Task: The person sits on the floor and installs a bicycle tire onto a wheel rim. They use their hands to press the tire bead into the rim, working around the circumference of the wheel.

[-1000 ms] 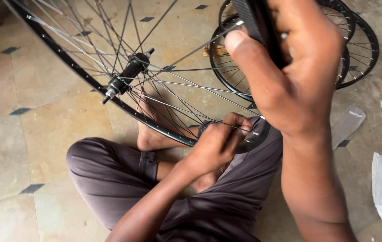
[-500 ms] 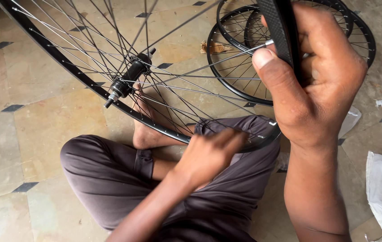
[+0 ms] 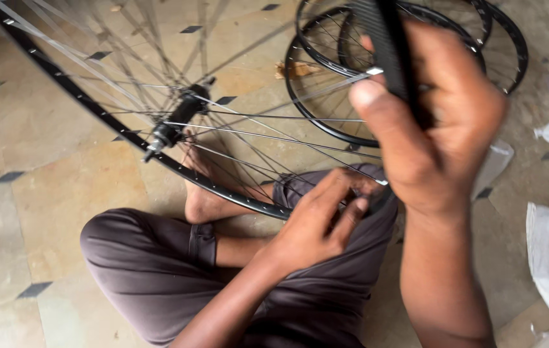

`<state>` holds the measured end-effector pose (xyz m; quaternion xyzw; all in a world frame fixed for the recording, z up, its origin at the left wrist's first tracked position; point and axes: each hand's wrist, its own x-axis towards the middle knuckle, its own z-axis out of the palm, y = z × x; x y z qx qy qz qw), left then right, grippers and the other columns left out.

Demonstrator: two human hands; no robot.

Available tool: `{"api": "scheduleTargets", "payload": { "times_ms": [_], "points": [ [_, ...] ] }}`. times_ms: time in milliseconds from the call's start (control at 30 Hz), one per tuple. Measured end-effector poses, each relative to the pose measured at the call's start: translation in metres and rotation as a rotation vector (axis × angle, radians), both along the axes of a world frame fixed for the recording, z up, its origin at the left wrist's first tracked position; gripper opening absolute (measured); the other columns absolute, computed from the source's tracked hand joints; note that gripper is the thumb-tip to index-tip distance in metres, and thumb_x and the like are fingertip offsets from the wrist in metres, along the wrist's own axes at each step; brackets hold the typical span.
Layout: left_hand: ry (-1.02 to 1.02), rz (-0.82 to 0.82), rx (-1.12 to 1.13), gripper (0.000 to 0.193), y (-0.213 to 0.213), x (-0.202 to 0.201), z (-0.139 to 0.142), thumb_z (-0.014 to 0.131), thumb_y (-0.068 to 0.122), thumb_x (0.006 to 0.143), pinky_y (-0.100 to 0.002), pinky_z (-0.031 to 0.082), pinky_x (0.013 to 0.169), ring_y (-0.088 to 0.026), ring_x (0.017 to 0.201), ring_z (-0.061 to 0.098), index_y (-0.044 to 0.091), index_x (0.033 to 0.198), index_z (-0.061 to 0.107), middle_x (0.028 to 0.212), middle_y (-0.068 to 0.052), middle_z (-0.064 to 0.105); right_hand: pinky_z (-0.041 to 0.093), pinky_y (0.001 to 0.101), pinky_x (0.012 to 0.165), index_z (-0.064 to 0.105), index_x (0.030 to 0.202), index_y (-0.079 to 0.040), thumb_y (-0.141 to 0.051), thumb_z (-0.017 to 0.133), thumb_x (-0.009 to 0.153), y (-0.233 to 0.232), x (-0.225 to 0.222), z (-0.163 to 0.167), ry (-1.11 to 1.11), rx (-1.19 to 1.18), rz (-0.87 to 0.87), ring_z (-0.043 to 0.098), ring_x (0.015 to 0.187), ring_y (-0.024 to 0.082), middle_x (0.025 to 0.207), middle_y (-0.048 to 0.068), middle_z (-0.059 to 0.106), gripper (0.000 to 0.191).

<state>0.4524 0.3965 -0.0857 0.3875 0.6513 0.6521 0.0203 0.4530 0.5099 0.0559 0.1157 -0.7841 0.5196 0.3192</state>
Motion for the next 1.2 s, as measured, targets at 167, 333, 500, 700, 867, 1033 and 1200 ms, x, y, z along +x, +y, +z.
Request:
{"api": "scheduleTargets", "payload": {
  "times_ms": [167, 333, 500, 700, 867, 1033, 1200],
  "points": [
    [-0.213, 0.064, -0.269, 0.017, 0.003, -0.003, 0.004, 0.061, 0.012, 0.104, -0.037, 0.055, 0.074, -0.027, 0.085, 0.073, 0.003, 0.118, 0.061, 0.093, -0.015, 0.071, 0.036, 0.0182, 0.063, 0.063, 0.130, 0.005, -0.009, 0.069, 0.102, 0.005, -0.001, -0.006, 0.009, 0.041, 0.024, 0.048, 0.071, 0.002, 0.087, -0.004, 0.058, 0.032],
    [-0.011, -0.036, -0.080, 0.017, 0.000, -0.005, 0.003, 0.061, 0.008, 0.102, -0.036, 0.056, 0.074, -0.027, 0.085, 0.069, 0.000, 0.116, 0.055, 0.100, -0.015, 0.066, 0.036, 0.0181, 0.062, 0.061, 0.135, 0.004, -0.010, 0.070, 0.105, 0.007, 0.000, -0.008, -0.011, 0.020, 0.051, 0.047, 0.071, 0.001, 0.086, -0.004, 0.057, 0.035],
    [-0.204, 0.010, -0.256, 0.019, -0.004, -0.009, 0.002, 0.058, 0.016, 0.106, -0.035, 0.054, 0.070, -0.027, 0.073, 0.067, 0.002, 0.119, 0.055, 0.086, -0.016, 0.066, 0.038, 0.0178, 0.063, 0.061, 0.133, 0.006, -0.009, 0.071, 0.107, 0.007, 0.000, -0.007, 0.014, 0.083, 0.033, 0.049, 0.071, 0.001, 0.087, -0.003, 0.059, 0.031],
    [-0.226, -0.087, -0.143, 0.020, -0.004, -0.011, 0.009, 0.058, 0.012, 0.102, -0.033, 0.055, 0.072, -0.022, 0.076, 0.068, 0.005, 0.121, 0.057, 0.093, -0.012, 0.067, 0.035, 0.0172, 0.059, 0.063, 0.130, 0.005, -0.009, 0.070, 0.100, 0.003, -0.001, -0.005, -0.005, 0.025, 0.001, 0.046, 0.067, 0.001, 0.085, -0.004, 0.058, 0.034],
    [-0.082, -0.041, -0.064, 0.018, -0.008, -0.011, 0.002, 0.063, 0.007, 0.103, -0.034, 0.055, 0.078, -0.023, 0.086, 0.067, 0.005, 0.120, 0.062, 0.102, -0.012, 0.066, 0.038, 0.0184, 0.060, 0.064, 0.130, 0.007, -0.007, 0.071, 0.104, 0.008, 0.001, -0.013, 0.016, 0.014, 0.011, 0.051, 0.068, 0.002, 0.083, -0.002, 0.060, 0.030],
    [0.072, -0.020, -0.136, 0.019, -0.010, -0.015, -0.013, 0.063, 0.007, 0.101, -0.039, 0.056, 0.084, -0.032, 0.098, 0.070, 0.003, 0.120, 0.061, 0.108, -0.014, 0.066, 0.036, 0.0184, 0.053, 0.065, 0.123, 0.007, -0.011, 0.071, 0.094, 0.010, -0.001, -0.039, 0.144, 0.055, -0.069, 0.049, 0.062, 0.004, 0.079, -0.002, 0.059, 0.034],
    [0.127, -0.045, -0.261, 0.023, -0.040, -0.035, -0.030, 0.068, 0.008, 0.092, -0.046, 0.054, 0.078, -0.041, 0.095, 0.067, 0.002, 0.114, 0.063, 0.105, -0.018, 0.064, 0.044, 0.0193, 0.063, 0.057, 0.124, 0.005, -0.015, 0.072, 0.101, -0.010, -0.004, -0.069, 0.037, -0.218, 0.049, 0.053, 0.072, 0.004, 0.091, -0.001, 0.061, 0.034]
  ]
}}
